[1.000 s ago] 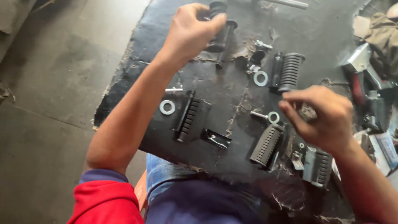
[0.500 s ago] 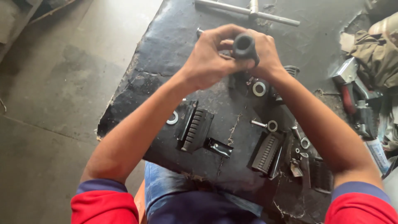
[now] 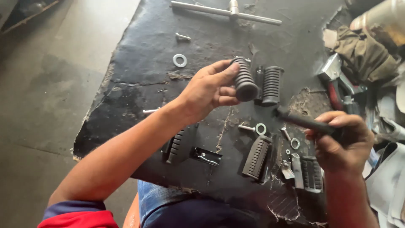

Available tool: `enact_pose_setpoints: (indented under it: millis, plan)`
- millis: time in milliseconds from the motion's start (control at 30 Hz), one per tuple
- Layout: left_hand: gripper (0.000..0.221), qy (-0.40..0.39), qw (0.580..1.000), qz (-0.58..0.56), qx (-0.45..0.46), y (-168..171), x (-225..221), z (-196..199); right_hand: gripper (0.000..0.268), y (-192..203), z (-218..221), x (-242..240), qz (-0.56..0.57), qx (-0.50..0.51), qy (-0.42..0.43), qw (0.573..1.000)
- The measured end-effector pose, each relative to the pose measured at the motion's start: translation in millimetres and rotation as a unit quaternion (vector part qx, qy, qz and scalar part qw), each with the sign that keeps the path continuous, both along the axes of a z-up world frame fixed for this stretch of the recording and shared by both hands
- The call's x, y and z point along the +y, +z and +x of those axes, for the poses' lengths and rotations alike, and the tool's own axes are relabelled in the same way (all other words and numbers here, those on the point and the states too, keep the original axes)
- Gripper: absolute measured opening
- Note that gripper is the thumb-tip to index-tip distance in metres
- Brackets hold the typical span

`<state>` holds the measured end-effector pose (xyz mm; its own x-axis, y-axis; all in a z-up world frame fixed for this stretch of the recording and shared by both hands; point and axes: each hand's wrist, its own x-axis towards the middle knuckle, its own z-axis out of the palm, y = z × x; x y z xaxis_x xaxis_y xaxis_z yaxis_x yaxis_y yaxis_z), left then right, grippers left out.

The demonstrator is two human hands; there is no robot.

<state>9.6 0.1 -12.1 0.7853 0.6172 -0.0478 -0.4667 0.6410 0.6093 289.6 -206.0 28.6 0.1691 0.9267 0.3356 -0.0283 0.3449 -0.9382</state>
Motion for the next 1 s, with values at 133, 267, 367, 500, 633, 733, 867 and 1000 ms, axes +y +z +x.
enact_pose_setpoints:
  millis: [133,267,367,500,633,733,867,1000]
  plan:
    - [0.038,-0.023,0.999,-0.022,0.002,-15,-1,11,0.034,10,-21,0,0.020,-0.076,-0.015,0.997]
    - [0.034,-0.001,0.999,-0.022,0.046,-18,-2,16,0.046,7,-24,-1,0.060,-0.208,-0.018,0.976]
    - [0.038,0.012,0.998,-0.015,0.056,-16,-1,18,0.047,7,-23,0,0.067,-0.224,-0.018,0.972]
    - [0.048,0.026,0.998,-0.001,0.053,-17,-4,20,0.045,6,-25,2,0.062,-0.222,-0.008,0.973]
    - [0.052,0.026,0.999,0.018,0.036,-16,-8,17,0.045,0,-25,4,0.055,-0.249,-0.008,0.967]
    - [0.054,0.025,0.999,0.009,0.024,-13,-11,17,0.043,-6,-25,7,0.053,-0.246,-0.010,0.968]
    - [0.053,0.049,0.998,0.017,0.017,-6,-10,14,0.044,-11,-20,11,0.059,-0.314,-0.034,0.947]
    - [0.054,0.115,0.990,0.077,0.014,14,-11,5,0.038,-12,-20,17,-0.018,-0.226,-0.006,0.974]
